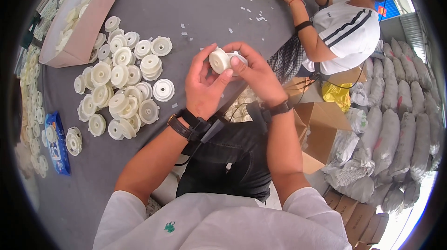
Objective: Assemble and inspect white plastic components at a factory workstation.
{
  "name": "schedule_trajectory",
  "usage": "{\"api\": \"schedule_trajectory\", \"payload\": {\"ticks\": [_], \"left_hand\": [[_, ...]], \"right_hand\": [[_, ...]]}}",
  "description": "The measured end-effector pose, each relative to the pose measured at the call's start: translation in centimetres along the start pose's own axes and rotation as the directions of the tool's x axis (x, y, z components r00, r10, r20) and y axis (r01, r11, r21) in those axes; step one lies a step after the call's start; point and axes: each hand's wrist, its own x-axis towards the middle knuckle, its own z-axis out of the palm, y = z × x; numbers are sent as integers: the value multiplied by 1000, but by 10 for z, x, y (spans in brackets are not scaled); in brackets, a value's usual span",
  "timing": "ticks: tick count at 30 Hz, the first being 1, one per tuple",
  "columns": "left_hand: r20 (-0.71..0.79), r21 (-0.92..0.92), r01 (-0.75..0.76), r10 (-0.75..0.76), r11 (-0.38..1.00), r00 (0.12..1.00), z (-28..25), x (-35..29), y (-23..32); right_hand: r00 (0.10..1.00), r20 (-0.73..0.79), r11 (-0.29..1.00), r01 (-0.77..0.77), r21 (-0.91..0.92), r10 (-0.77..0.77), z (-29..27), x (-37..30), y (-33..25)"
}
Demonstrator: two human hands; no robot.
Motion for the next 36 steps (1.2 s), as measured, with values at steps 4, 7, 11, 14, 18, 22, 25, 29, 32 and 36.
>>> {"api": "schedule_trajectory", "payload": {"ticks": [4,7,11,14,18,22,25,29,32,36], "left_hand": [[-62,-183,60,-73,981,995,7,2,1],[-206,-123,15,-40,992,978,-2,7,-3],[-196,-92,76,-93,993,976,2,4,2],[-195,-79,75,-89,994,977,0,4,2],[-180,-113,105,-124,988,976,0,6,2],[-181,-106,92,-111,990,977,11,10,4],[-141,-94,43,-56,995,988,1,4,-2],[-175,-63,75,-85,995,981,3,1,4],[-155,-65,91,-100,994,983,3,-1,7],[-174,-49,125,-131,991,976,3,0,4]], "right_hand": [[993,29,960,-116,255,113,-11,-1,-8],[992,42,902,-123,413,116,-19,4,-5],[998,48,773,-66,631,45,-22,4,-4],[998,62,760,-41,649,1,-26,3,0],[999,27,770,2,638,-24,-23,4,-2],[999,-1,784,35,620,-44,-25,0,-15],[998,42,810,19,586,-53,-19,0,-11],[997,57,838,12,545,-51,-20,-3,-9],[1000,20,912,0,409,-9,-22,-13,-18],[999,-36,975,-3,223,11,-23,-23,-16]]}}
